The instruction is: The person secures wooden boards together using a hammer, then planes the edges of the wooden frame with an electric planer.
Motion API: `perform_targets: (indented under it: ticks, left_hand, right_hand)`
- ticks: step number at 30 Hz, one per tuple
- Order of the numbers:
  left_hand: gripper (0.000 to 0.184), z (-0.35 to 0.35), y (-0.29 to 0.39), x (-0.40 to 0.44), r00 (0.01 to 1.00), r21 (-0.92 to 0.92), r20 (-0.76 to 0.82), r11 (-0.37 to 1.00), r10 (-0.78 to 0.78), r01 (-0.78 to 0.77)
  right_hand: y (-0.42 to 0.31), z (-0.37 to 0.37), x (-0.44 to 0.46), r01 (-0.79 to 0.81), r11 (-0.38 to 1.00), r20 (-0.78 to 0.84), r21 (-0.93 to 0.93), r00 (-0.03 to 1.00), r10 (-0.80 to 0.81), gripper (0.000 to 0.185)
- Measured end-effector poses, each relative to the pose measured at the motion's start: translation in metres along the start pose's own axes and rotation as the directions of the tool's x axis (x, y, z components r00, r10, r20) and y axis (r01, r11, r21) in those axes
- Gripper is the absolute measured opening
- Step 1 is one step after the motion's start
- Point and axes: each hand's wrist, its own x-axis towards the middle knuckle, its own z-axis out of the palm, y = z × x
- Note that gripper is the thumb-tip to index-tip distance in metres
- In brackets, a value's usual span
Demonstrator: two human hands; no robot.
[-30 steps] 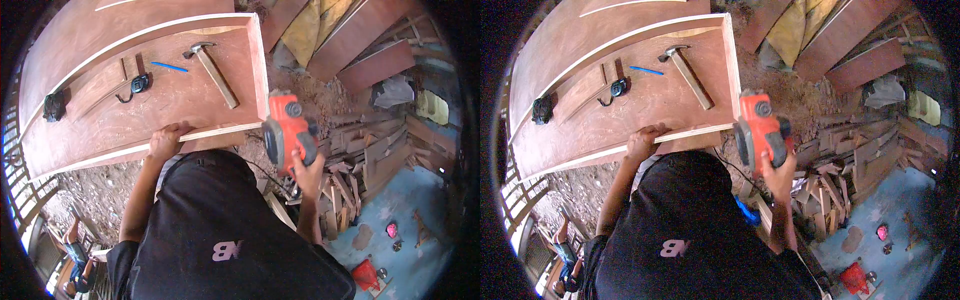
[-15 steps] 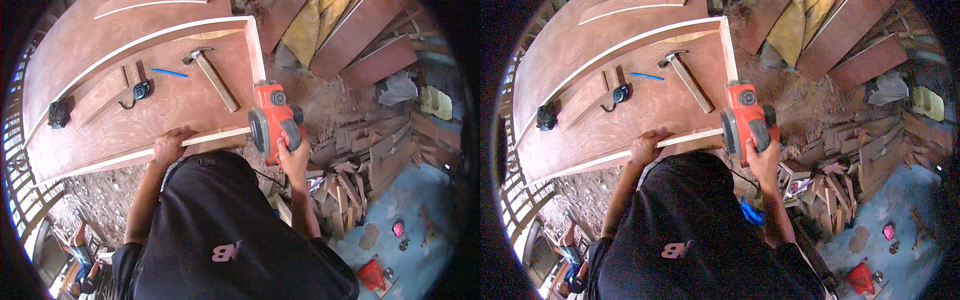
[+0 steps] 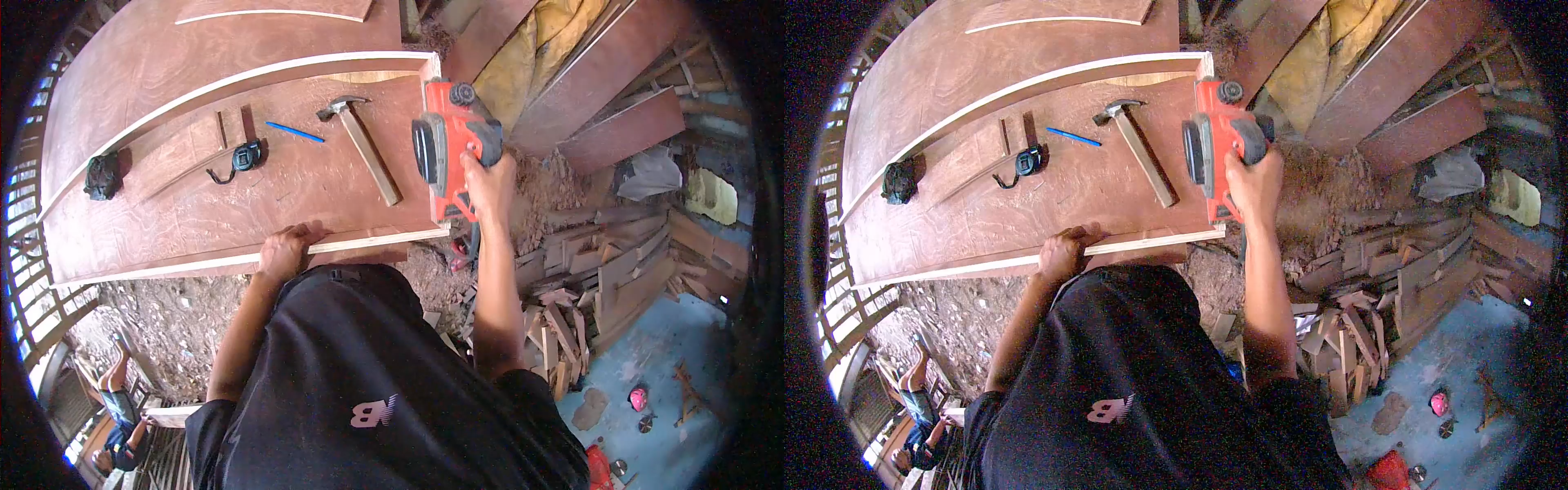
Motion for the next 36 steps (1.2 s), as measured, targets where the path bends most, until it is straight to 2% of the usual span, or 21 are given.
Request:
perform_targets:
  ticks: [5,6,9,13,17,20,21,25,27,29,30,32,35,36]
  left_hand:
    - [0.052,-0.008,0.004,0.001,0.999,0.008,0.047,1.0,-0.017,0.017]
    - [0.053,-0.005,0.002,0.002,0.999,0.007,0.045,1.0,-0.012,0.012]
    - [0.055,-0.005,0.001,0.001,0.999,0.008,0.042,1.0,-0.002,0.001]
    - [0.056,0.008,-0.01,0.001,0.998,-0.024,-0.014,0.997,0.069,-0.069]
    - [0.055,0.002,-0.006,0.001,0.997,0.021,-0.011,0.997,0.077,-0.077]
    - [0.056,0.003,-0.007,0.0,0.996,0.021,-0.014,0.996,0.082,-0.082]
    - [0.056,0.002,-0.008,0.005,0.998,0.038,-0.002,0.997,0.067,-0.067]
    - [0.057,-0.004,-0.002,-0.003,0.998,0.042,0.042,0.998,0.043,-0.045]
    - [0.058,-0.005,-0.003,0.0,0.997,0.025,0.027,0.997,0.07,-0.071]
    - [0.059,0.001,-0.006,0.001,0.997,0.029,0.024,0.997,0.076,-0.077]
    - [0.058,-0.001,-0.004,0.001,0.997,0.048,0.02,0.996,0.081,-0.081]
    - [0.052,0.008,-0.01,0.003,0.995,0.067,0.0,0.993,0.101,-0.101]
    - [0.044,0.004,-0.002,0.001,0.99,0.012,-0.089,0.994,0.108,-0.108]
    - [0.043,0.001,0.0,0.0,0.991,0.009,-0.078,0.994,0.108,-0.107]
  right_hand:
    - [-0.011,0.017,0.049,0.083,0.995,-0.018,-0.052,0.996,-0.084,0.011]
    - [-0.016,0.018,0.056,0.021,0.999,0.031,-0.034,0.999,-0.02,0.012]
    - [-0.021,0.03,0.083,0.063,0.997,0.013,0.04,0.998,-0.064,0.02]
    - [-0.043,0.048,0.118,0.082,0.981,-0.016,-0.175,0.996,-0.086,0.017]
    - [-0.046,0.072,0.174,0.23,0.97,-0.035,-0.073,0.972,-0.233,0.019]
    - [-0.064,0.065,0.192,0.051,0.998,-0.009,0.027,0.999,-0.05,0.015]
    - [-0.068,0.056,0.192,0.053,0.998,-0.004,0.021,0.999,-0.053,0.014]
    - [-0.058,-0.009,0.104,0.047,0.998,0.012,0.05,0.999,-0.047,0.017]
    - [-0.043,-0.042,0.047,0.044,0.999,0.007,-0.014,0.999,-0.044,0.021]
    - [-0.021,-0.07,-0.011,-0.082,0.994,0.021,-0.075,0.996,0.084,0.04]
    - [0.013,-0.082,-0.036,-0.031,0.984,-0.004,-0.178,1.0,0.031,0.041]
    - [0.054,-0.101,-0.089,-0.025,0.975,-0.008,-0.221,1.0,0.023,0.041]
    - [0.056,-0.11,-0.171,-0.174,0.969,-0.039,-0.175,0.985,0.169,0.038]
    - [0.061,-0.114,-0.189,-0.167,0.971,0.0,-0.172,0.985,0.17,0.037]
